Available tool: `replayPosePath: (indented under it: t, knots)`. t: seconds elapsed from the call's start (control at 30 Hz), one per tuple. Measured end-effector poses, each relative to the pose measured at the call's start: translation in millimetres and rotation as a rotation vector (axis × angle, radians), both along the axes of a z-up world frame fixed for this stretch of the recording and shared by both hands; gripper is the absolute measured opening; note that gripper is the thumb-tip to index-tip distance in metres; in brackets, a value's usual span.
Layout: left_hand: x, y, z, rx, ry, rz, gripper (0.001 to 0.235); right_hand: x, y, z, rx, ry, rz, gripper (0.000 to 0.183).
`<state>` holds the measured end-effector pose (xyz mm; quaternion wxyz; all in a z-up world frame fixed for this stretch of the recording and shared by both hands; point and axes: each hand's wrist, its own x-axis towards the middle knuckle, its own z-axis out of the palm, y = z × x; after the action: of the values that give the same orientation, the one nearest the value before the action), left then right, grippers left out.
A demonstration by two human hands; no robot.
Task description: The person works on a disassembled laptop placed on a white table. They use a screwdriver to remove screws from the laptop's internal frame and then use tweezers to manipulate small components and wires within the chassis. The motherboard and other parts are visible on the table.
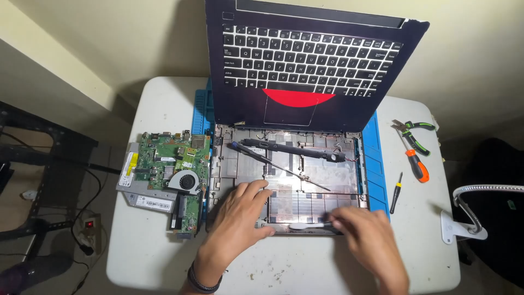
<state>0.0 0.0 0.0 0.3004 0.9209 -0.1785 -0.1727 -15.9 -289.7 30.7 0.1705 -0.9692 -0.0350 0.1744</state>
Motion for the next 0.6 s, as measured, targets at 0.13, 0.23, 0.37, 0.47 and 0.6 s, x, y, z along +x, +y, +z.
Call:
replayPosePath:
  t: [0.13, 0.23, 0.37, 0.47, 0.6]
  knots:
    - [-2.6, -0.4, -0.4, 0.011, -0.043, 0.017, 0.077, 1.2, 24.1, -0.8, 0.025, -0.064, 0.134, 0.014]
    - [-7.3, 1.7, 1.6, -0.021, -0.08, 0.019, 0.076, 1.6, 1.5, 4.8, 0.04, -0.054, 0.069, 0.015]
    - [-10.9, 0.6, 3.1, -0.033, -0.068, 0.044, 0.075, -0.7, -20.8, 3.1, -0.057, 0.077, -0.11, 0.02]
    - [-14.3, -2.1, 2.0, -0.035, -0.09, 0.063, 0.074, -0.9, -2.7, -6.8, -0.011, -0.002, -0.049, 0.019]
    - [-15.9, -2.7, 5.7, -0.042, -0.059, 0.077, 0.079, 4.1, 46.8, -10.6, 0.098, -0.156, 0.18, 0.013]
